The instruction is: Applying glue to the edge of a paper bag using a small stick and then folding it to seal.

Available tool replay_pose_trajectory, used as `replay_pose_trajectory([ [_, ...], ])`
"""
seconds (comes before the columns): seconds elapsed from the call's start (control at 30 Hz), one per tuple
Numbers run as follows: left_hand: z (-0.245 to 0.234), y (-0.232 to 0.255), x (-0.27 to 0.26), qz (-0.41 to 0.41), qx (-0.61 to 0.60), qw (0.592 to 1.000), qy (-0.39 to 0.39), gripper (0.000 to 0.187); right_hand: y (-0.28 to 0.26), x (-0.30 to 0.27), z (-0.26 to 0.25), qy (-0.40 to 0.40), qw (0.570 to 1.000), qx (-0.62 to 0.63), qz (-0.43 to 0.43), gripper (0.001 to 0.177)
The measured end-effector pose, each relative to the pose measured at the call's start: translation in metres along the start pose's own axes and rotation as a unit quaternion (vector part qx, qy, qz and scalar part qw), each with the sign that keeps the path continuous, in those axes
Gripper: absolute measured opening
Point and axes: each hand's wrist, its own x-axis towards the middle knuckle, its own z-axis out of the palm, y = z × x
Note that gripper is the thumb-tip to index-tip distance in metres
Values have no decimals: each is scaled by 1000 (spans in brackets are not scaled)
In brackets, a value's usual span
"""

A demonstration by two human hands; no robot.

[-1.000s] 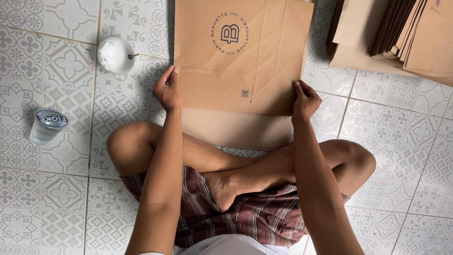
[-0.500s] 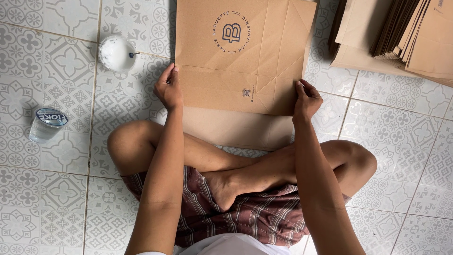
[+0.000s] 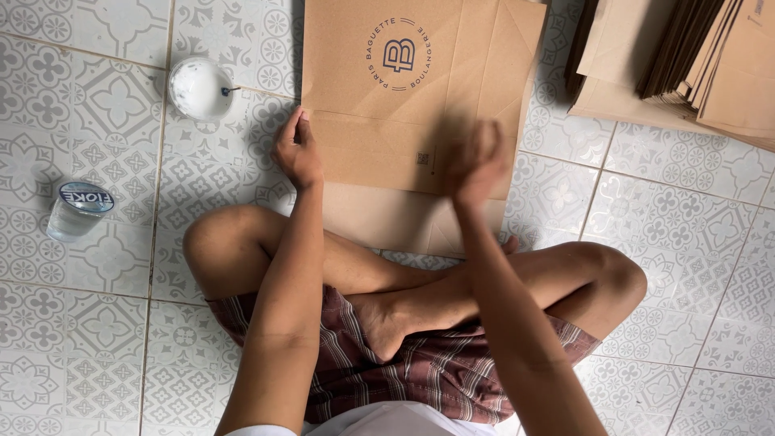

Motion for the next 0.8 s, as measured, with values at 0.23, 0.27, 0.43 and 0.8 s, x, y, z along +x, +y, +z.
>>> replay_pose_trajectory([
  [0.23, 5, -9, -2, 89, 26, 995, 27, 16, -66, -54, 155, -170, 948, -187, -196, 56],
  [0.27, 6, -8, 1, 105, 25, 994, 30, 15, -70, -56, 165, -174, 942, -210, -196, 54],
  [0.43, 1, 2, 1, 109, 25, 993, 34, 13, -62, -48, 154, -265, 883, -333, -196, 55],
  [0.8, 1, -10, -2, 101, -12, 995, 26, 13, -9, -20, 53, -269, 879, -375, -122, 55],
])
